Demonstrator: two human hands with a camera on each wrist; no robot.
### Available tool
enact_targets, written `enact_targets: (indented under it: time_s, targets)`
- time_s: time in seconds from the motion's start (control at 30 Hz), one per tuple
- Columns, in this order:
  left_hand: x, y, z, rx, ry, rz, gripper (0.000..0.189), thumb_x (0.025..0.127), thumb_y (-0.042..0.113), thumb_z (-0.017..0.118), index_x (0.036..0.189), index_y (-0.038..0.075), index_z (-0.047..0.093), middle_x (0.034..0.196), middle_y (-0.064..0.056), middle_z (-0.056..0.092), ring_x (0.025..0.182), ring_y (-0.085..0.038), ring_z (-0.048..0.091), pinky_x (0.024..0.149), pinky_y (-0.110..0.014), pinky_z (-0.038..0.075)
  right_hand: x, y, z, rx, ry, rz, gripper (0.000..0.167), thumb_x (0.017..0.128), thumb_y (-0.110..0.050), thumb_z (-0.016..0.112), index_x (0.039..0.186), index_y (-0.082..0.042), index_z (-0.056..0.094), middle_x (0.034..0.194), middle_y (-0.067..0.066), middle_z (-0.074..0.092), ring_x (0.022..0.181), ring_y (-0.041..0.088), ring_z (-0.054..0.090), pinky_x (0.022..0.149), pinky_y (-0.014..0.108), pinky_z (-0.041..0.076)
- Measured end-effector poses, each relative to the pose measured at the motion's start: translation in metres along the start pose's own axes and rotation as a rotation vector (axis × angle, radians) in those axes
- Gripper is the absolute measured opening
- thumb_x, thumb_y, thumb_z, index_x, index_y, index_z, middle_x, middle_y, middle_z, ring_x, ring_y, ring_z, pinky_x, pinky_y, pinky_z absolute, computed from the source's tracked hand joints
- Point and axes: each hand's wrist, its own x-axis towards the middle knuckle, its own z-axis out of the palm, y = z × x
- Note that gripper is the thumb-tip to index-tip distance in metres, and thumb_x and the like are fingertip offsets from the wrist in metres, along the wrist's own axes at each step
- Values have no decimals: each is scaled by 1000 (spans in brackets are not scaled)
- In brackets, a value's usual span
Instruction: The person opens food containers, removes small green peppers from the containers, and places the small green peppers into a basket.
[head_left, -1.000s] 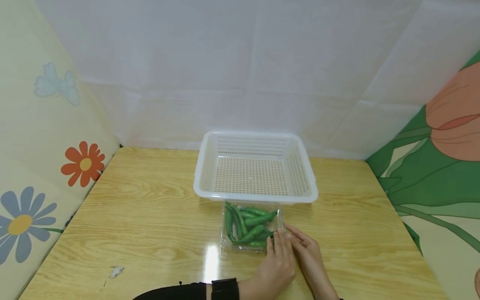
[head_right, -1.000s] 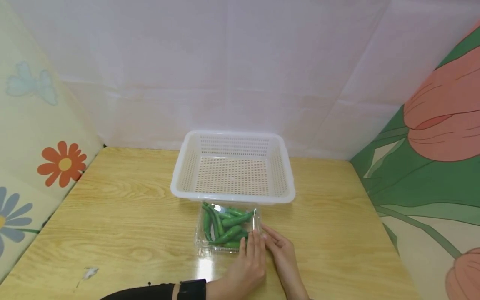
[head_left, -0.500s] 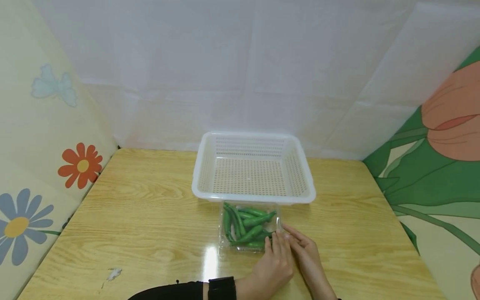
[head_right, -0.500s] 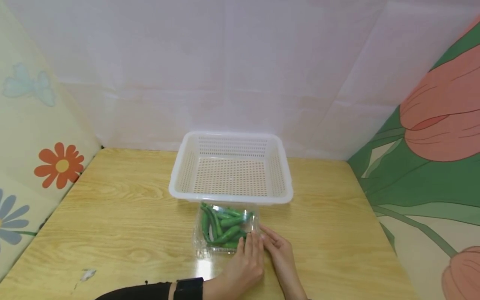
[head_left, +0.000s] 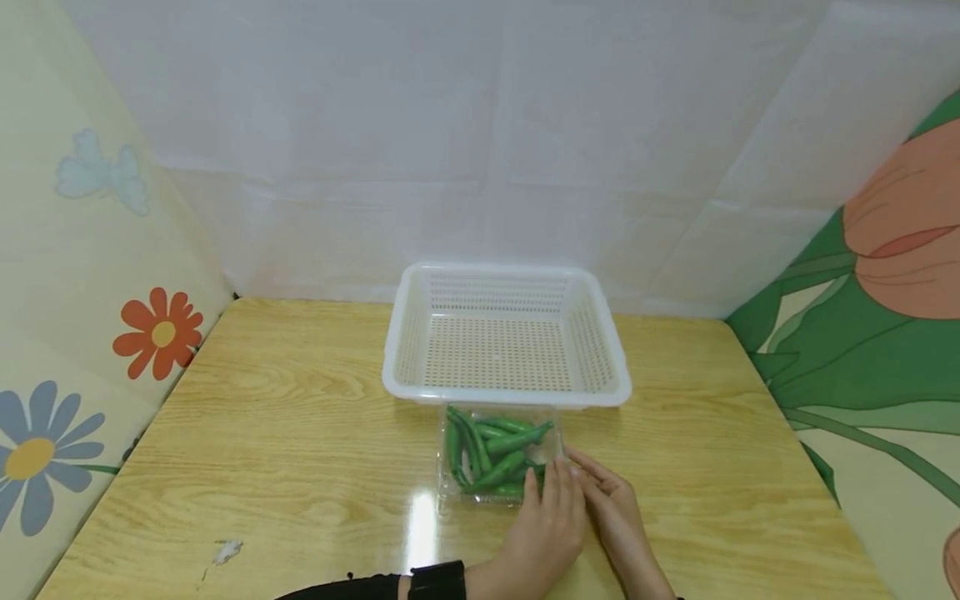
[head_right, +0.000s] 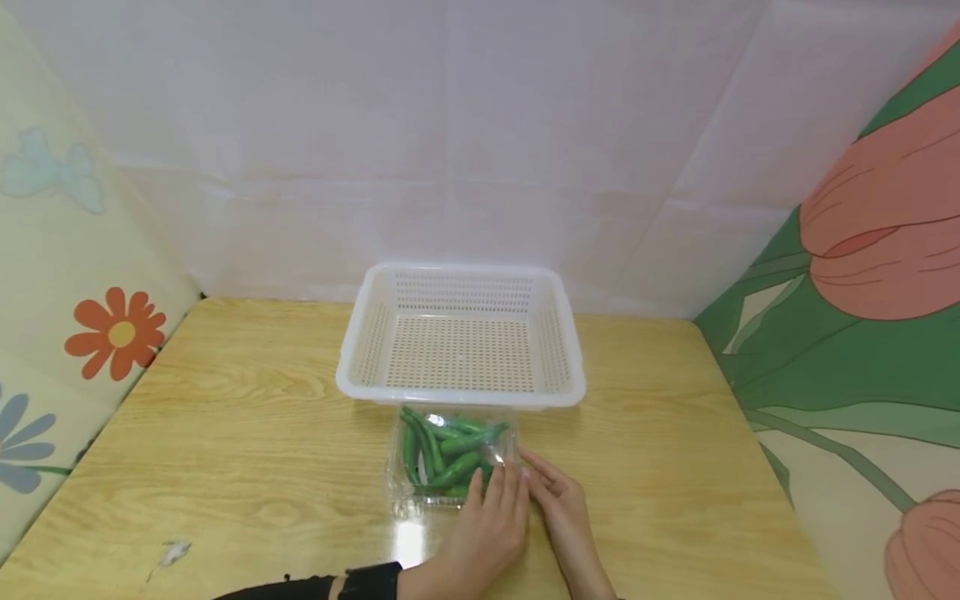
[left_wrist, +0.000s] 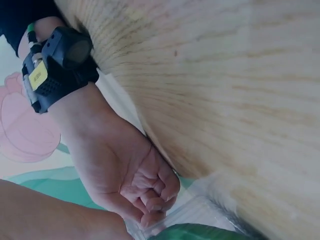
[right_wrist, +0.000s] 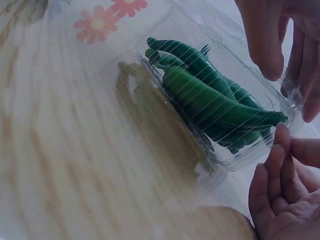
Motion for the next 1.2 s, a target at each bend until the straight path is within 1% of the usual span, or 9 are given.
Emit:
enact_targets:
  time_s: [0.17,0.37,0.5,0.67,0.77,0.9,1.0,1.13,1.2]
  targets:
    - [-2,-8,0,-57,1,-7,44,101,37,51,137,13,58,138,-7,58,122,-17,57,95,-36,53,-1,-4,0,40,-20,35,39,96,-8,62,131,9,57,101,-2,75,99,8,67,86,20,54]
    - [-5,-17,10,-153,252,-77,28,101,21,47,122,11,62,124,-7,66,111,-17,64,94,-36,55,-5,-9,-1,26,-64,112,47,96,-13,62,138,7,51,122,3,69,110,6,63,92,18,50]
    - [-6,-25,17,-171,370,-135,31,103,19,40,118,11,65,117,-3,69,107,-16,66,95,-37,54,-9,-12,-2,25,-91,153,52,98,-13,60,142,8,45,120,7,69,103,10,65,87,20,53]
    - [-15,-39,18,-207,334,-145,33,95,19,53,124,8,64,125,-7,67,110,-18,66,95,-39,55,-15,-16,-2,21,-121,192,58,98,-11,60,147,8,35,102,4,70,92,12,64,84,23,54]
    - [-23,-47,16,-238,306,-150,36,97,9,43,126,6,63,127,-8,66,113,-20,65,97,-39,54,-19,-17,-1,12,-147,208,62,97,-11,61,148,9,31,101,3,68,90,11,63,83,24,55]
    - [-30,-54,14,-256,347,-161,44,100,4,30,124,7,66,122,-6,68,110,-19,66,96,-37,54,-24,-18,0,1,-173,213,66,96,-11,62,148,12,28,97,2,67,85,11,63,83,24,54]
    - [-32,-58,14,-269,403,-161,38,98,5,38,120,7,68,117,-4,70,107,-18,66,94,-35,55,-26,-19,2,-6,-194,213,67,96,-11,63,148,12,27,92,1,66,81,11,62,83,24,54]
    - [-35,-62,11,-308,409,-149,33,90,7,56,121,7,66,118,-4,69,107,-19,66,92,-36,55,-27,-20,1,-21,-233,206,69,96,-10,63,149,12,24,94,1,66,83,11,62,83,24,55]
    - [-36,-63,11,-313,408,-153,33,91,7,55,122,7,66,118,-4,69,106,-19,66,91,-37,56,-28,-20,0,-26,-249,197,68,96,-9,63,148,12,25,95,1,67,84,11,62,82,24,55]
